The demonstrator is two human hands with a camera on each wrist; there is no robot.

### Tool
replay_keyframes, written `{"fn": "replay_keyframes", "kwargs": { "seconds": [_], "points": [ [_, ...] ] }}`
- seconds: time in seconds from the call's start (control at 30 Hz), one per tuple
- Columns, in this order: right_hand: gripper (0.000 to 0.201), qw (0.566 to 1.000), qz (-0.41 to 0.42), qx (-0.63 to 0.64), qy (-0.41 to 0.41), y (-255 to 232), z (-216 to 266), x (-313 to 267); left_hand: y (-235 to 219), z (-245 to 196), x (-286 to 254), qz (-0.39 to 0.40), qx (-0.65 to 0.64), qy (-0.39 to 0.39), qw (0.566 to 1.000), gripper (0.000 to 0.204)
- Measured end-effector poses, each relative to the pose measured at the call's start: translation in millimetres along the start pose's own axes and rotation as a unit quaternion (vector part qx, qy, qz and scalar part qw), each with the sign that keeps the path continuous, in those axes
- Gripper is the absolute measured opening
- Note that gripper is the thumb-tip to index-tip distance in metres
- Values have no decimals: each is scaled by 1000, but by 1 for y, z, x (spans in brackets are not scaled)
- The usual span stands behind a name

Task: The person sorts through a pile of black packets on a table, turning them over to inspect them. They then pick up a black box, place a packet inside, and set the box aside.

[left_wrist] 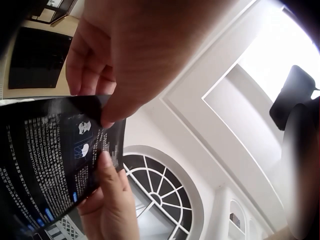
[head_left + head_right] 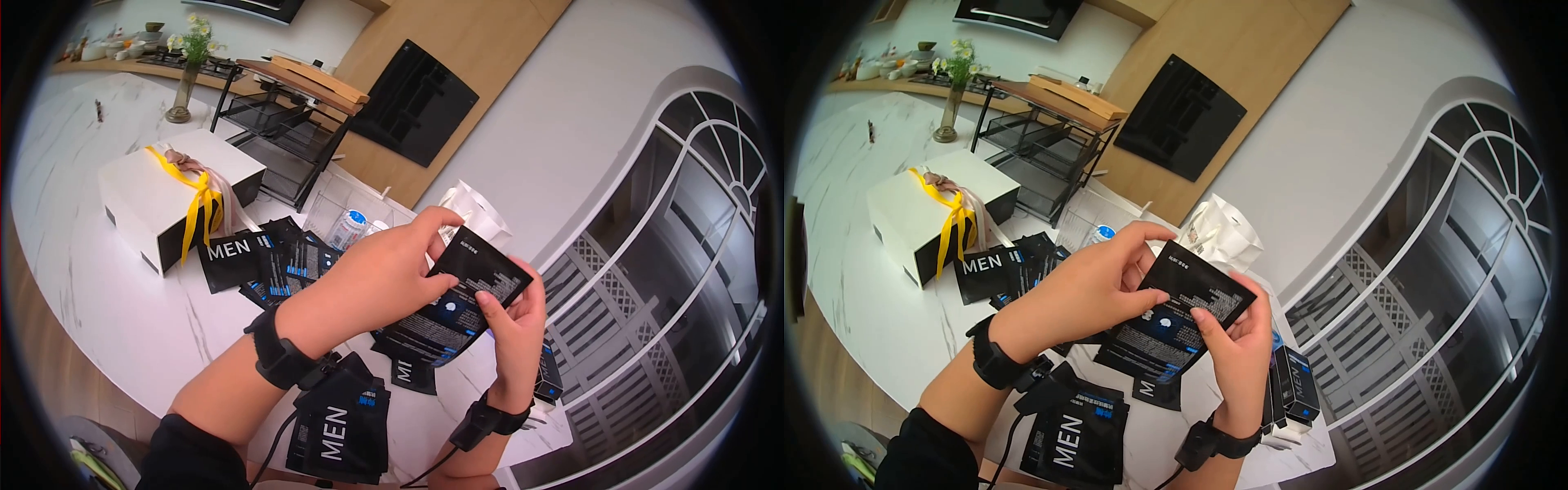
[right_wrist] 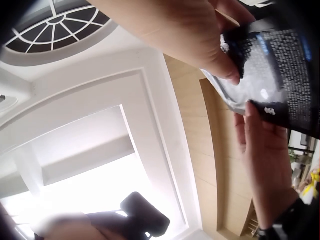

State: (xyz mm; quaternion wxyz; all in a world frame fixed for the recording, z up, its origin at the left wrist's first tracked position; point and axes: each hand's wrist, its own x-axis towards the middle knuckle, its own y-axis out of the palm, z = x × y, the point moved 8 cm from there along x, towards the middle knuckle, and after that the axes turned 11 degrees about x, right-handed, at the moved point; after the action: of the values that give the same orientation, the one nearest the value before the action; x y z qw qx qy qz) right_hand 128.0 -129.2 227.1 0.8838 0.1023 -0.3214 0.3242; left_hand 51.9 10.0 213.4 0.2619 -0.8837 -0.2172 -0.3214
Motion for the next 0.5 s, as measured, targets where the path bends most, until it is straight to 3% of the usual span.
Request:
{"fn": "replay_keyframes", "kwargs": {
  "seconds": [0.07, 0.17, 0.23, 0.27, 0.3, 0.37, 0.4, 0.43, 0.5],
  "points": [
    [54, 999, -25, 13, -28, 4, 8, -2, -6, 0, 0, -34, 24, 17, 999, 47],
    [64, 996, -57, -8, -68, -9, 10, -1, -2, 5, 0, 6, 62, 3, 998, 50],
    [57, 999, -4, -21, 29, -4, -9, 1, 8, 4, -2, 68, 82, 18, 994, 51],
    [44, 990, 55, -112, 64, -2, -20, 2, 8, 5, -4, 72, 110, 18, 991, 43],
    [33, 983, 96, -95, 123, 2, -36, 0, 8, 10, -6, 72, 111, 19, 991, 43],
    [28, 955, 197, -60, 213, 18, -61, -10, 17, 24, -11, 127, 233, 37, 964, 35],
    [24, 937, 241, -81, 241, 24, -73, -15, 16, 28, -16, 167, 263, -10, 950, 30],
    [20, 915, 284, -102, 267, 29, -87, -19, 16, 29, -16, 167, 266, -9, 949, 30],
    [17, 886, 314, 43, 339, 48, -112, -29, 29, 54, -23, 264, 354, -71, 894, 28]
  ]
}}
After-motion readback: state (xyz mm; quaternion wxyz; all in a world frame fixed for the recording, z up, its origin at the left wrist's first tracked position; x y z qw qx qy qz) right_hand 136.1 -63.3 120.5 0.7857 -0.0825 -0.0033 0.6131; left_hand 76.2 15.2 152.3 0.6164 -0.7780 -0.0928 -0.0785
